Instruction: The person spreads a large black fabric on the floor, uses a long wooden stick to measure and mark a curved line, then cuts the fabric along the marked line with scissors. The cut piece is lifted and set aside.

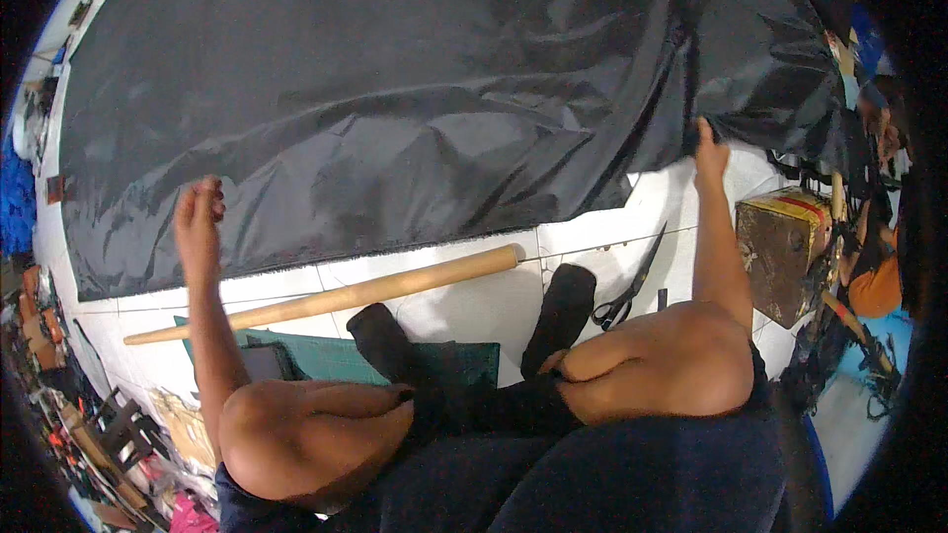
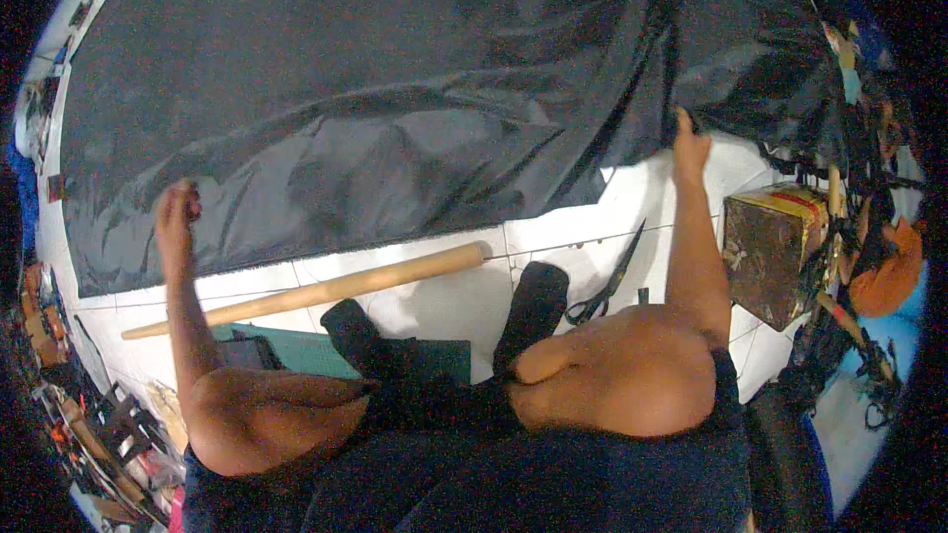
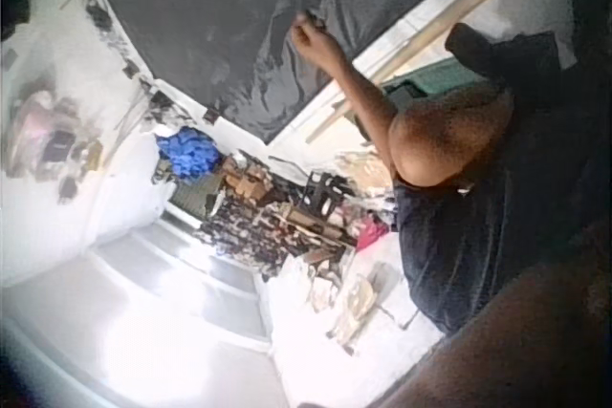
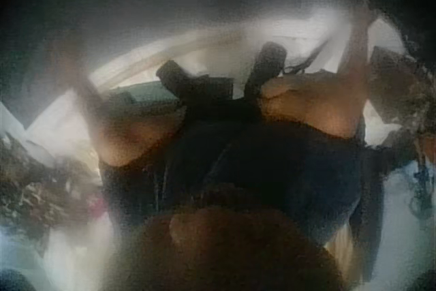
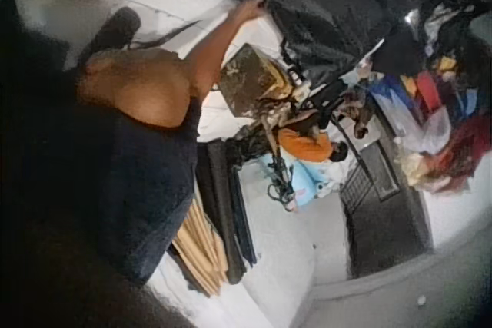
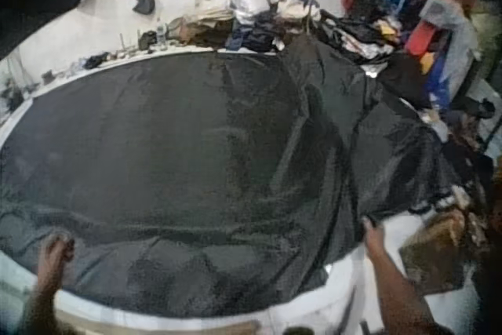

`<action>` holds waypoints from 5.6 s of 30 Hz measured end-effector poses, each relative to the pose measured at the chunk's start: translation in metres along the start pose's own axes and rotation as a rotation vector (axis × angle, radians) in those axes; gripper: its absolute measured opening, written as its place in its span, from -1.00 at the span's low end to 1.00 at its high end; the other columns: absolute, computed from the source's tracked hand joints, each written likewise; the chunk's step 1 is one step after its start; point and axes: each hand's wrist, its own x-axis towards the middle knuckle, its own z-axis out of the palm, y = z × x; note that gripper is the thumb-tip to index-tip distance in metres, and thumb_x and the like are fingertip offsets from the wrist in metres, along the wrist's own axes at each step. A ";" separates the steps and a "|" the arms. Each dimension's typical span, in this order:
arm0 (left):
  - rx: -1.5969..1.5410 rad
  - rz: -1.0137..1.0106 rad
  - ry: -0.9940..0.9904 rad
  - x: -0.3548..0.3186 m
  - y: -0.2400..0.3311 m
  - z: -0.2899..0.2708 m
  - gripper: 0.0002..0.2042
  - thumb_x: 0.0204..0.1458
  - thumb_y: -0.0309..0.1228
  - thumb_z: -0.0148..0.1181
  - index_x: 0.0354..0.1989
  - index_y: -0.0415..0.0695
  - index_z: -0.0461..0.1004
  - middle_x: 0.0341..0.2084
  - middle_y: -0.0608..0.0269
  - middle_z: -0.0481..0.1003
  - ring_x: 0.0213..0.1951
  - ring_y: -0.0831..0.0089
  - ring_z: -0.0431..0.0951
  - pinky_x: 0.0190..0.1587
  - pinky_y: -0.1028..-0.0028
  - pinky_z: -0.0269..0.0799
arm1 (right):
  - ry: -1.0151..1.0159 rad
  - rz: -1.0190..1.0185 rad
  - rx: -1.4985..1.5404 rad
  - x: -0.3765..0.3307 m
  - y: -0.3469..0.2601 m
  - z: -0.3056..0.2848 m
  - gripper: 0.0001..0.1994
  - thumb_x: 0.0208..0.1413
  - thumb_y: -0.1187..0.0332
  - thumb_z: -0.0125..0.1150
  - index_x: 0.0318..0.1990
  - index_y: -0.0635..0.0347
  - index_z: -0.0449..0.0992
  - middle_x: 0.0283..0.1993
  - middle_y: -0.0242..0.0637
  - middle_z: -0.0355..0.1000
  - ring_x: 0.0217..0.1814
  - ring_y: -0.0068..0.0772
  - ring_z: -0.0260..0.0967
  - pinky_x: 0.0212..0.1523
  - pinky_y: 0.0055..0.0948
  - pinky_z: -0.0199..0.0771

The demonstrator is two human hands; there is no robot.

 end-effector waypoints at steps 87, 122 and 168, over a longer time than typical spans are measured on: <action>0.388 -0.700 0.857 -0.064 -0.213 0.008 -0.21 -0.09 -0.11 0.38 0.25 -0.27 0.18 0.05 -0.24 0.28 0.08 -0.04 0.43 0.13 0.10 0.38 | -1.110 -1.294 -0.689 -0.210 -0.126 0.048 -0.55 -0.04 0.06 0.37 -0.07 0.14 0.53 -0.18 -0.16 0.44 -0.08 -0.06 0.39 0.00 -0.11 0.34; 0.618 -0.514 0.858 -0.083 -0.281 -0.029 -0.41 0.14 -0.10 0.09 0.25 -0.24 0.28 0.22 -0.22 0.20 0.32 -0.16 0.07 0.37 -0.03 -0.18 | -1.343 -1.384 -0.624 -0.589 -0.267 0.438 -0.33 0.23 0.13 0.10 0.45 -0.14 0.01 -0.15 0.00 0.37 -0.16 0.12 0.49 -0.16 0.03 0.53; 1.028 -0.245 0.207 -0.036 -0.238 0.026 -0.10 0.11 0.36 -0.16 0.41 -0.16 0.09 0.40 -0.15 0.03 0.44 -0.11 -0.10 0.39 -0.13 -0.22 | -0.597 -0.485 -1.235 -0.145 -0.063 0.062 -0.02 0.01 -0.44 0.05 0.49 -0.17 -0.10 0.55 0.06 -0.28 0.56 0.26 -0.32 0.43 0.13 -0.02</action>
